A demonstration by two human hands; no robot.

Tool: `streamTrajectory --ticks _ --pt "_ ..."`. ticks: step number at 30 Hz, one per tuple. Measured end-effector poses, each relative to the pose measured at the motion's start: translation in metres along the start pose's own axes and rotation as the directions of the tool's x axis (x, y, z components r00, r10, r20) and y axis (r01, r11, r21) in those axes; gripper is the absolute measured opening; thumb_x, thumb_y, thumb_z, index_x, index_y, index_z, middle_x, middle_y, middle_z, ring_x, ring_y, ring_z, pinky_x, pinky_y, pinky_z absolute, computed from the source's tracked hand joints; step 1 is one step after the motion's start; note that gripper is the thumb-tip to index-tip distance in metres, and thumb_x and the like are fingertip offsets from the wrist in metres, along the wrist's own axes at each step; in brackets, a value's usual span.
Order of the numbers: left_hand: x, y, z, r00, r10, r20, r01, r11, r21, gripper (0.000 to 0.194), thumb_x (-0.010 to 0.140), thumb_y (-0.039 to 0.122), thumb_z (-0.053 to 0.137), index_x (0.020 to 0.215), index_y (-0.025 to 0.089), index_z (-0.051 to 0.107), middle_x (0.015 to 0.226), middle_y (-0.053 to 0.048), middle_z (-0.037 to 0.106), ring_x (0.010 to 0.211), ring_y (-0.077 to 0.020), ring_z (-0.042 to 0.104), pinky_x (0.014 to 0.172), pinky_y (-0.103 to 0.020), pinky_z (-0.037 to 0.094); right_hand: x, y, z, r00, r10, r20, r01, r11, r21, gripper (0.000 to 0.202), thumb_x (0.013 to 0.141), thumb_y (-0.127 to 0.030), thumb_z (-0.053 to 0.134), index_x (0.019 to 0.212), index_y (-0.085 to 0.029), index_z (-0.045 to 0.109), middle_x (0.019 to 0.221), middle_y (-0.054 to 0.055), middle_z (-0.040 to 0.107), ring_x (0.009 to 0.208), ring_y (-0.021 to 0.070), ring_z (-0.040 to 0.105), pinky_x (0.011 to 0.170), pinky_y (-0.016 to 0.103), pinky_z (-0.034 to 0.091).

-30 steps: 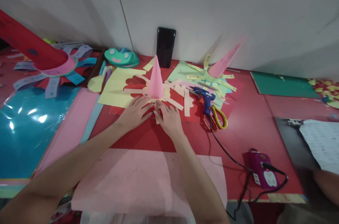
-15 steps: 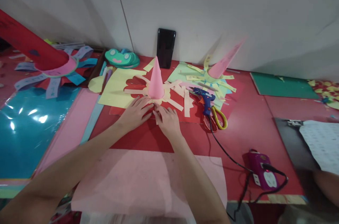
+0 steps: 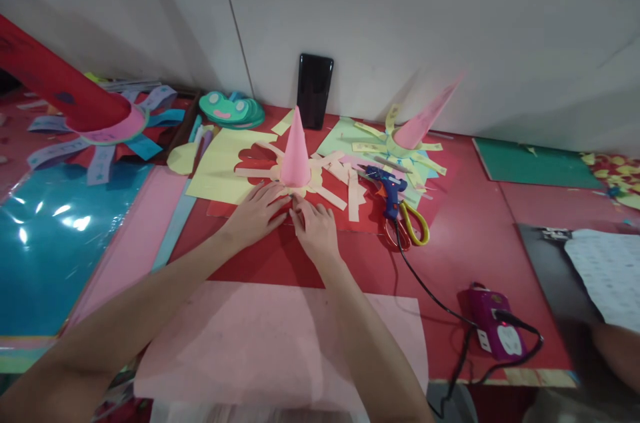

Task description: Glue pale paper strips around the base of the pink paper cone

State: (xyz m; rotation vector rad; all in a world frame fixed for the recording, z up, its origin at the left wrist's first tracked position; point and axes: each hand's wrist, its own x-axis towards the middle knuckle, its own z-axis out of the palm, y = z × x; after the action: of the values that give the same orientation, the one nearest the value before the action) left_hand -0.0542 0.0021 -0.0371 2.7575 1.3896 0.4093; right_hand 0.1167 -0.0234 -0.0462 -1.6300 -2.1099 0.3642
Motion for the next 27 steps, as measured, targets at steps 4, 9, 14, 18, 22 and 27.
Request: streamTrajectory --ticks 4,9,14,18,22,27 --pt "-0.001 0.000 0.000 1.000 -0.010 0.003 0.010 1.000 0.004 0.030 0.092 0.026 0.045 0.117 0.016 0.059 0.129 -0.013 0.054 0.125 -0.0276 0.047 0.106 -0.047 0.036 -0.001 0.001 0.002 1.000 0.004 -0.023 -0.004 1.000 -0.004 0.037 0.096 -0.043 0.033 0.111 -0.023 0.060 0.095 0.006 0.071 0.081 0.0220 0.060 0.075 0.034 0.040" --pt "-0.001 0.000 0.001 1.000 -0.014 0.019 0.014 1.000 0.004 0.031 0.093 0.028 0.043 0.117 0.017 0.060 0.129 -0.012 0.054 0.125 -0.0281 0.046 0.106 -0.048 0.036 -0.001 0.001 0.004 0.999 0.008 -0.040 -0.007 1.000 0.016 0.041 0.095 -0.044 0.033 0.119 -0.021 0.057 0.097 0.008 0.071 0.085 0.0234 0.061 0.079 0.037 0.042" --pt "-0.004 -0.003 0.003 1.000 -0.001 0.016 0.001 1.000 0.019 0.034 0.093 0.029 0.044 0.120 0.016 0.058 0.131 -0.014 0.053 0.126 -0.0290 0.046 0.107 -0.048 0.034 -0.001 0.005 -0.001 0.991 0.036 -0.128 -0.008 0.977 0.214 0.034 0.095 -0.043 0.034 0.096 -0.022 0.060 0.114 0.008 0.067 0.070 0.0160 0.059 0.075 0.032 0.046" --pt "-0.002 -0.007 -0.004 0.998 -0.008 -0.059 0.008 1.000 0.012 0.033 0.094 0.029 0.041 0.121 0.018 0.058 0.126 -0.013 0.057 0.118 -0.0263 0.053 0.103 -0.046 0.039 0.000 0.015 -0.008 0.936 0.181 -0.301 -0.095 0.955 0.280 0.029 0.094 -0.041 0.035 0.087 -0.021 0.056 0.091 0.006 0.066 0.056 0.0121 0.048 0.062 0.027 0.044" --pt "0.012 -0.010 -0.026 0.953 -0.189 -0.238 0.181 0.982 -0.055 0.031 0.095 0.034 0.041 0.115 0.018 0.059 0.113 -0.011 0.064 0.105 -0.0237 0.060 0.090 -0.038 0.047 0.002 0.024 -0.013 0.869 0.298 -0.394 -0.182 0.935 0.305 0.026 0.091 -0.042 0.041 0.074 -0.023 0.048 0.064 -0.002 0.048 0.056 0.0132 0.044 0.060 0.027 0.041" --pt "0.043 -0.007 -0.056 0.844 -0.396 -0.361 0.326 0.914 -0.241 0.027 0.093 0.034 0.048 0.112 0.019 0.058 0.112 -0.007 0.063 0.103 -0.0203 0.059 0.090 -0.033 0.047 0.003 0.026 -0.016 0.848 0.373 -0.377 -0.227 0.898 0.377 0.027 0.089 -0.044 0.041 0.073 -0.023 0.046 0.062 -0.004 0.039 0.055 0.0132 0.039 0.056 0.028 0.036"
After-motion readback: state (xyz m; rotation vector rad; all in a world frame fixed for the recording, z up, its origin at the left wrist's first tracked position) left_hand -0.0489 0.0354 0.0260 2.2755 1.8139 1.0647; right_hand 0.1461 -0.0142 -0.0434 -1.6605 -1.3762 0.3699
